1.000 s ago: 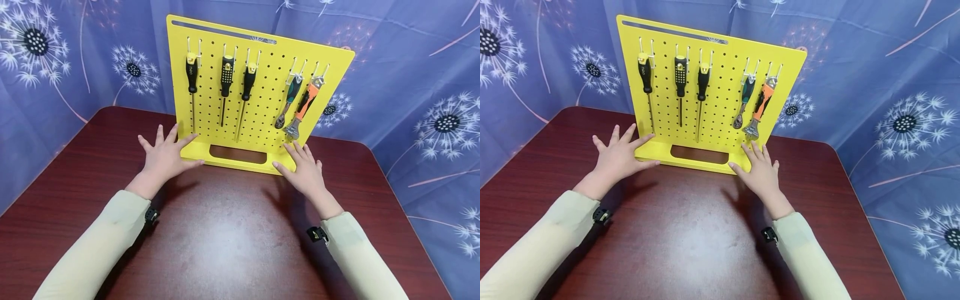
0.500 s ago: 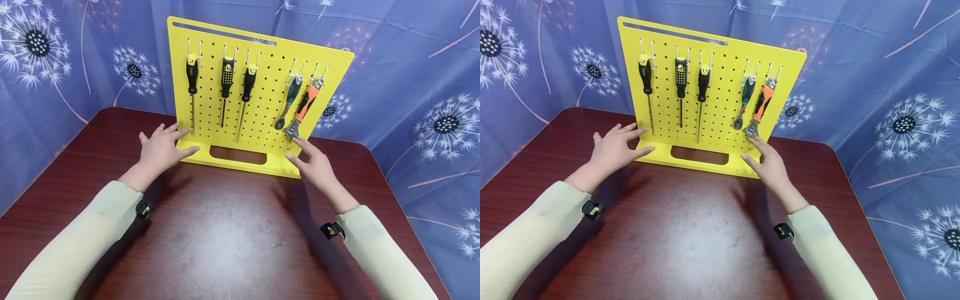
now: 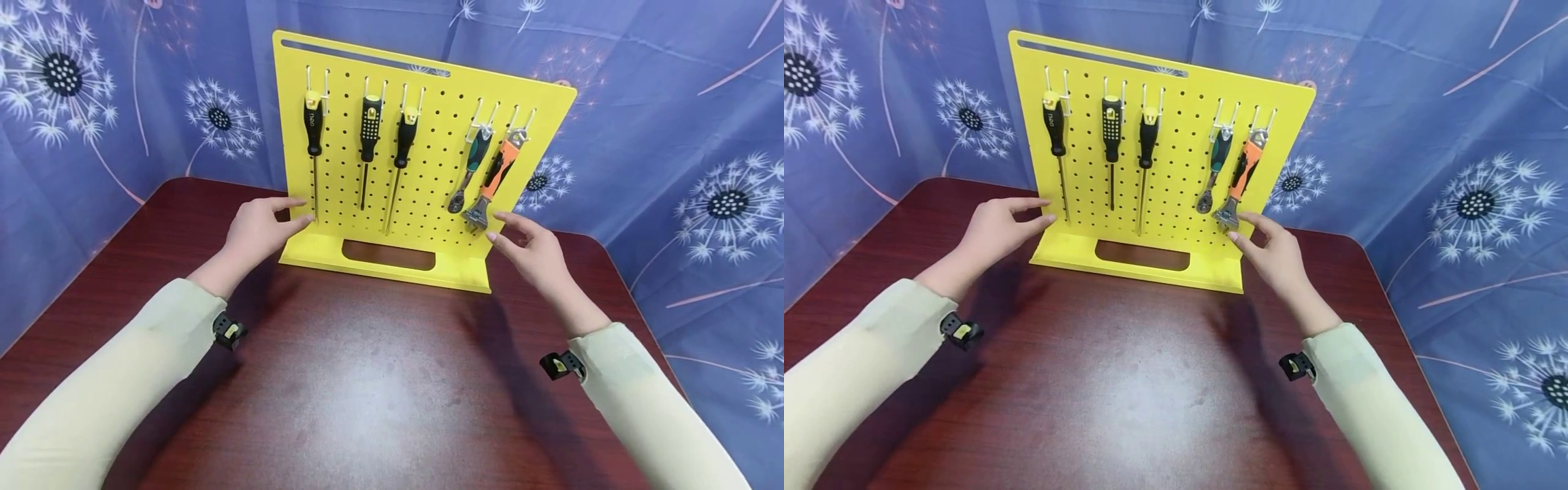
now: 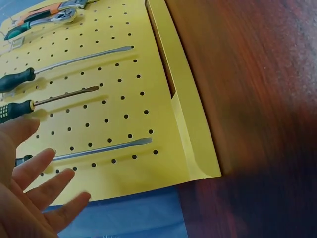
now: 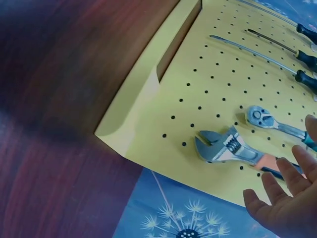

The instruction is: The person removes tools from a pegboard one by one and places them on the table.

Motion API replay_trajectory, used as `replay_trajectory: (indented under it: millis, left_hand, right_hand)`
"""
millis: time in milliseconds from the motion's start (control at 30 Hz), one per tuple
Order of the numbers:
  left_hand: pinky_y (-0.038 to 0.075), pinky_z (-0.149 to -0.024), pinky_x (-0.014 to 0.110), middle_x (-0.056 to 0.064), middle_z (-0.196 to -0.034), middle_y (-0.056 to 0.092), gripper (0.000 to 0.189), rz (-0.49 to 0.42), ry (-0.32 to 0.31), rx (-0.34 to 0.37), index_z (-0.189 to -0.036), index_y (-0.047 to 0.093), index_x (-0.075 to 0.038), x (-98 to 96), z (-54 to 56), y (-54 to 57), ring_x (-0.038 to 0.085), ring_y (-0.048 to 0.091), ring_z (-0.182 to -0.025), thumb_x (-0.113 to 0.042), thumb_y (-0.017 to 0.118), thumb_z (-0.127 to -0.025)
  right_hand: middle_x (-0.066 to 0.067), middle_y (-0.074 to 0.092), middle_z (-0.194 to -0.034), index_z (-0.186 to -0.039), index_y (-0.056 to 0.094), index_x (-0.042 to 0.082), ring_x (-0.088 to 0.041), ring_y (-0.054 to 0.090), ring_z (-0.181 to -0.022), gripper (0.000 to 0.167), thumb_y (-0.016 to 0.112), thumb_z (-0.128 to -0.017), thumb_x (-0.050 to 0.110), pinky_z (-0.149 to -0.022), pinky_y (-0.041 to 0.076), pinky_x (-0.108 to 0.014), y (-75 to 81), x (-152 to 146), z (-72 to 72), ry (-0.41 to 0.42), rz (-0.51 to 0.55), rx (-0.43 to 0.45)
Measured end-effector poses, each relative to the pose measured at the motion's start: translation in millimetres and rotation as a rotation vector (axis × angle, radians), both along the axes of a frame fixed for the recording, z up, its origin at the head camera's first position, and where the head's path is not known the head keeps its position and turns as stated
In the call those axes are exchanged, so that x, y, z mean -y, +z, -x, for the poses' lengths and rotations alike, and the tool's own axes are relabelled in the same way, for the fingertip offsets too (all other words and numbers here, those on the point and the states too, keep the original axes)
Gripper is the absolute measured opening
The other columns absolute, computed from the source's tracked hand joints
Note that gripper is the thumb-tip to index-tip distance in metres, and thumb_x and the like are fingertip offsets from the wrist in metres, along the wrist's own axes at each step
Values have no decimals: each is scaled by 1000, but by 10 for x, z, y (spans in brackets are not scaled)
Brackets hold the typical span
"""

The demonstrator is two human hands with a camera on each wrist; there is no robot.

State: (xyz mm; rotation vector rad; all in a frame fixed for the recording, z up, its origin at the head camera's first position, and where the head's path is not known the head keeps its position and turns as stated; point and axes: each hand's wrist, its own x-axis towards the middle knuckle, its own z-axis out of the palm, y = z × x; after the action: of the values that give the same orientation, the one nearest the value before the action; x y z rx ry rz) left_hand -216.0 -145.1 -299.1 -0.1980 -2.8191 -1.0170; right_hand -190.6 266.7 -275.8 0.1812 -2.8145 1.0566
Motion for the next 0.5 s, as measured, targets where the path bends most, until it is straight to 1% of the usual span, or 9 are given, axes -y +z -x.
replay_trajectory:
  millis: [67,133,200,267,333,400,467,500]
  left_hand:
    - [55,-95,54,22,-130,69,44,-41,9,-8,-134,68,-9,12,21,21,41,65,-122,-34,67,-99]
    - [54,-97,51,21,-128,71,41,-86,24,-23,-132,69,-6,23,45,53,39,67,-118,-31,66,-99]
    - [54,-96,46,21,-126,72,39,-132,40,-45,-130,69,-3,34,84,89,37,68,-115,-28,65,-100]
    - [52,-91,37,22,-124,72,39,-177,66,-59,-129,69,-2,50,136,124,35,68,-112,-28,65,-100]
    - [49,-86,27,21,-124,72,39,-229,96,-60,-130,69,-2,70,193,156,27,67,-109,-28,65,-100]
    - [46,-80,19,20,-124,72,39,-287,123,-51,-130,68,-3,92,250,188,14,65,-102,-28,65,-100]
    - [44,-77,14,17,-125,71,40,-330,143,-40,-131,67,-4,115,299,222,2,60,-96,-29,64,-101]
    - [44,-76,13,16,-125,71,40,-346,149,-35,-132,67,-4,124,323,241,-2,57,-94,-29,64,-101]
  right_hand:
    - [-21,53,-152,-147,55,6,-39,51,-139,51,63,-103,33,-110,51,-52,40,-9,9,-9,21,7]
    - [-21,58,-146,-146,57,6,-34,58,-131,51,62,-103,35,-101,54,-39,81,-20,27,-27,30,9]
    - [-14,63,-135,-144,58,7,-21,61,-120,51,61,-103,37,-91,52,-25,120,-36,51,-50,42,6]
    - [0,65,-122,-142,60,7,-5,58,-111,51,62,-103,39,-83,47,-17,163,-52,75,-74,58,1]
    - [16,61,-110,-140,61,6,5,53,-102,51,62,-102,40,-80,45,-14,202,-69,104,-93,89,-7]
    - [27,56,-101,-137,62,5,10,50,-97,49,63,-101,39,-79,44,-13,247,-85,128,-107,124,-18]
    - [30,55,-96,-132,63,7,9,51,-95,44,64,-101,38,-79,44,-13,295,-100,148,-119,162,-28]
    - [30,55,-96,-130,64,9,8,52,-95,41,64,-101,38,-79,44,-13,319,-108,158,-124,175,-33]
